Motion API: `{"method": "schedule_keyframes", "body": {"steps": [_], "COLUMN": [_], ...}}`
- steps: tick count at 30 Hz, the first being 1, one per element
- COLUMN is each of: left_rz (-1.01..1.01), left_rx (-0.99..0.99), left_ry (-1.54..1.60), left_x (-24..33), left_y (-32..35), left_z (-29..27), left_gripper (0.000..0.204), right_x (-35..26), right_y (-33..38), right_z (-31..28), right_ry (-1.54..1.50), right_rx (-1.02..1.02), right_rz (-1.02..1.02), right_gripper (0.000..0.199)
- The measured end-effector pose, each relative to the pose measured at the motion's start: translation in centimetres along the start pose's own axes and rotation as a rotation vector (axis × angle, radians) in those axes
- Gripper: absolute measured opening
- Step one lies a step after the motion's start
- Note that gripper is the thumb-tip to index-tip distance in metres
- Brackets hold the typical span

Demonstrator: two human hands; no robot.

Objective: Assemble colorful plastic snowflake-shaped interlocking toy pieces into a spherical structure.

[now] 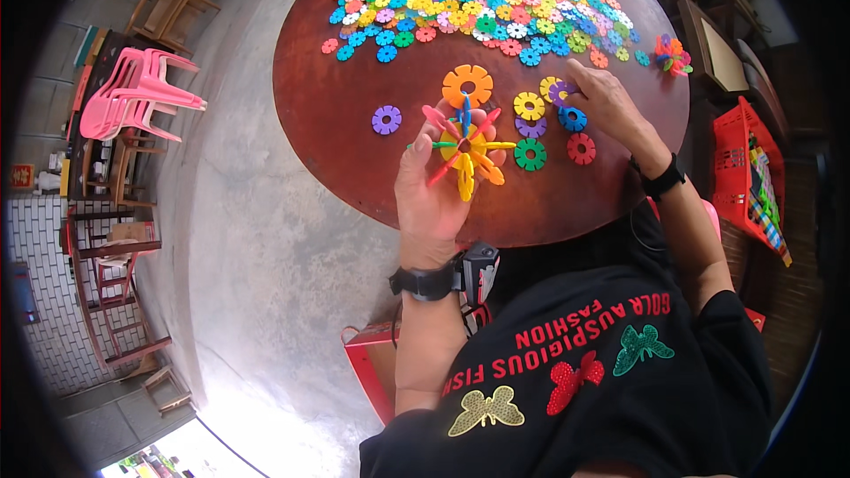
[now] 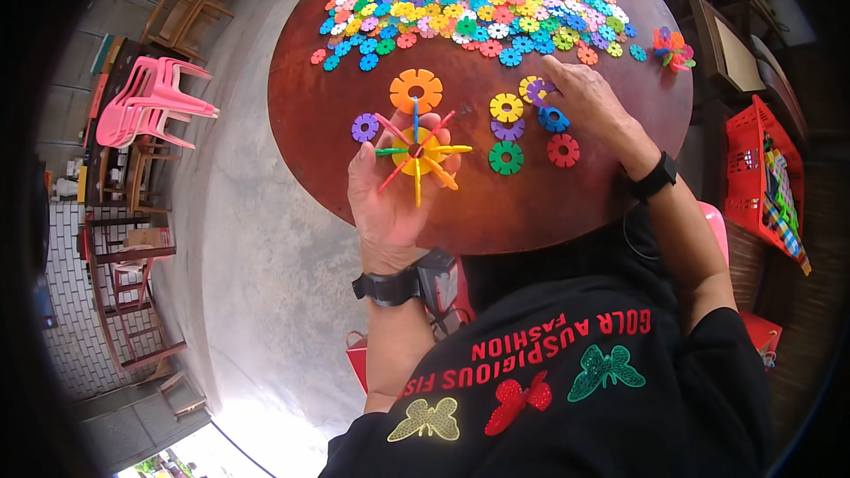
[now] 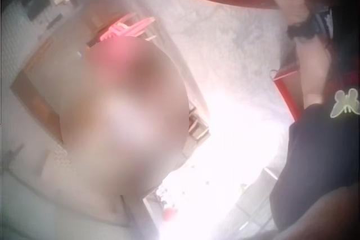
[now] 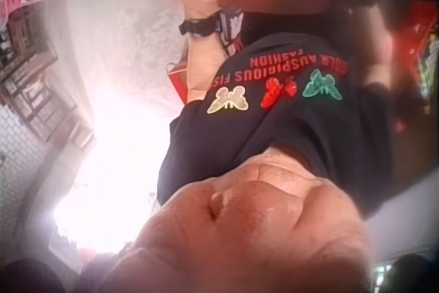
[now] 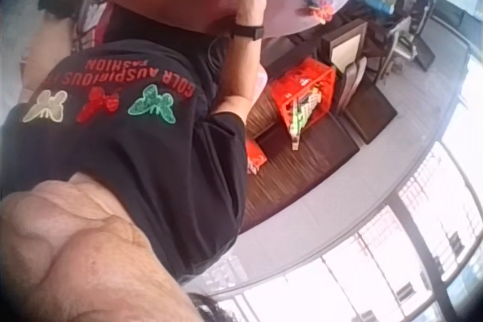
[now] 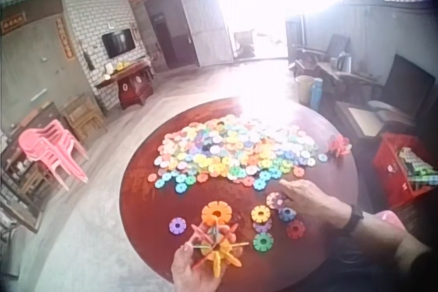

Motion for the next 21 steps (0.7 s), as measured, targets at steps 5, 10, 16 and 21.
{"method": "schedule_keyframes", "body": {"steps": [5,10,16,21], "left_rz": [0.001,-0.042,-0.100,-0.159], "left_rx": [0.047,0.018,-0.033,-0.164], "left_ry": [0.134,0.306,0.333,0.504], "left_x": [0.2,0.3,-0.2,-0.1], "left_y": [0.2,0.2,-0.1,0.0], "left_z": [0.6,0.1,-0.4,-0.8], "left_gripper": [0.063,0.067,0.079,0.079], "right_x": [-6.9,-11.4,-12.4,-13.6], "right_y": [1.8,2.0,0.8,0.5], "right_z": [-4.1,-6.2,-5.9,-6.1], "right_ry": [-0.548,-0.729,-0.607,-0.503], "right_rx": [0.033,0.050,0.191,0.226], "right_rz": [0.023,0.040,-0.101,-0.208], "right_gripper": [0.016,0.014,0.016,0.018]}}
Point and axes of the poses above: each hand's wrist, its own y-axis away from the middle knuckle, its own z-axis out of the palm, x = y × z, the point moved 2 cm from there along -y, towards the middle knuckle, and after that the axes turned 4 degrees about z, right-handed, at the moved point
